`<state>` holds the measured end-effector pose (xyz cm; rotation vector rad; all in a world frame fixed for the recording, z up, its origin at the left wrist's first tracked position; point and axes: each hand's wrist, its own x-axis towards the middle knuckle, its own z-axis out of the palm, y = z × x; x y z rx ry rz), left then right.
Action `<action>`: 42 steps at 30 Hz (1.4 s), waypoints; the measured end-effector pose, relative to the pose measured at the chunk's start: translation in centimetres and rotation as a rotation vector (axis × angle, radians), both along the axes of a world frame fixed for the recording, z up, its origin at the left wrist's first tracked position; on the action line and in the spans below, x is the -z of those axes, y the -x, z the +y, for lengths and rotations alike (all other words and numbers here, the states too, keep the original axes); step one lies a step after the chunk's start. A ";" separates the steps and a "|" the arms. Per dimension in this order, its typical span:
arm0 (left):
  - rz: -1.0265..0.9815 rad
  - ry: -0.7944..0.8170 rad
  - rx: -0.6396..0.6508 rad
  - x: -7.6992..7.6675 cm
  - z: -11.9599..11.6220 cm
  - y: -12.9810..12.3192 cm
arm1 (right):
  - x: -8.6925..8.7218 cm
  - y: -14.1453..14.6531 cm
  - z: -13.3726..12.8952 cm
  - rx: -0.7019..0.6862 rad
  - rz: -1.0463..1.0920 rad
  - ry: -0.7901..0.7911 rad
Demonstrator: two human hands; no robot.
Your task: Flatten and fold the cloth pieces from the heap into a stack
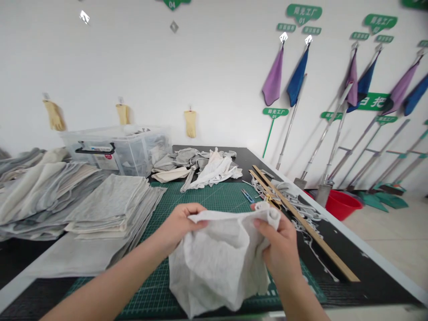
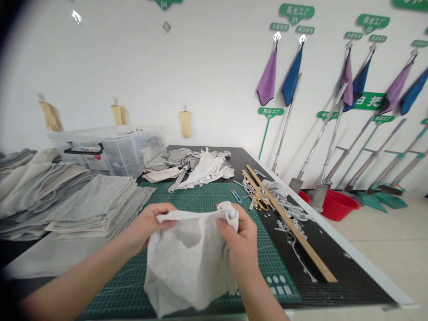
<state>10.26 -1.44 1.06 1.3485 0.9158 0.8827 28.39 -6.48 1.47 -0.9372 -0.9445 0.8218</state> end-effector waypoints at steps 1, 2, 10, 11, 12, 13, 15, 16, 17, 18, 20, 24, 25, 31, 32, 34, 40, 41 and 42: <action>0.009 -0.036 -0.067 -0.8 0.2 0.4 | -0.2 -0.4 0.2 -0.008 -0.021 -0.003; 0.031 -0.080 -0.122 -1.6 0.3 0.7 | -0.5 -0.7 0.4 -0.023 -0.057 0.006; 0.574 -0.879 -0.306 -5.2 -0.5 2.3 | -2.1 -1.5 0.3 -0.171 -0.031 0.034; 0.713 -0.997 -0.324 -5.2 -0.4 2.6 | -2.2 -1.6 0.3 -0.161 0.001 0.032; 0.850 -1.082 -0.346 -5.1 -0.2 2.8 | -2.4 -1.8 0.3 -0.143 0.019 0.030; 0.978 -1.131 -0.372 -5.0 0.1 3.1 | -2.5 -1.9 0.3 -0.125 0.025 0.028; 1.162 -1.165 -0.417 -4.5 0.7 3.7 | -2.7 -2.1 0.5 -0.107 0.008 0.027; 1.211 -1.177 -0.407 -4.2 1.1 4.0 | -2.8 -2.1 0.5 -0.100 -0.004 0.025; 1.224 -1.202 -0.363 -4.0 1.3 4.3 | -2.9 -2.2 0.7 -0.095 -0.016 0.023; 1.201 -1.237 -0.290 -3.9 1.5 4.6 | -3.0 -2.3 0.8 -0.087 -0.022 0.021; 1.077 -1.315 -0.106 -4.0 1.5 5.2 | -3.1 -2.6 1.3 -0.060 -0.020 0.008; 0.980 -1.335 0.111 -5.1 1.2 6.0 | -3.6 -3.4 2.5 -0.028 -0.071 -0.031; 1.015 -1.317 0.119 -5.5 1.1 6.2 | -3.7 -3.6 2.9 -0.035 -0.102 -0.032; 1.044 -1.420 -0.020 -8.4 1.0 7.4 | -5.6 -4.4 3.9 -0.092 -0.197 -0.067; 1.021 -1.476 -0.085 -8.9 0.8 7.6 | -6.1 -4.6 3.9 -0.093 -0.205 -0.096; 1.000 -1.567 -0.239 -9.9 0.2 7.7 | -7.2 -4.8 3.7 -0.087 -0.249 -0.168; 0.995 -1.488 -0.546 -12.3 -0.4 6.6 | -10.3 -5.7 4.0 -0.030 -0.588 -0.256; 0.988 -1.471 -0.555 -12.6 -0.2 6.4 | -10.7 -5.9 4.4 -0.009 -0.652 -0.272; 0.986 -1.461 -0.560 -12.9 0.1 6.2 | -11.1 -6.1 4.9 0.014 -0.723 -0.287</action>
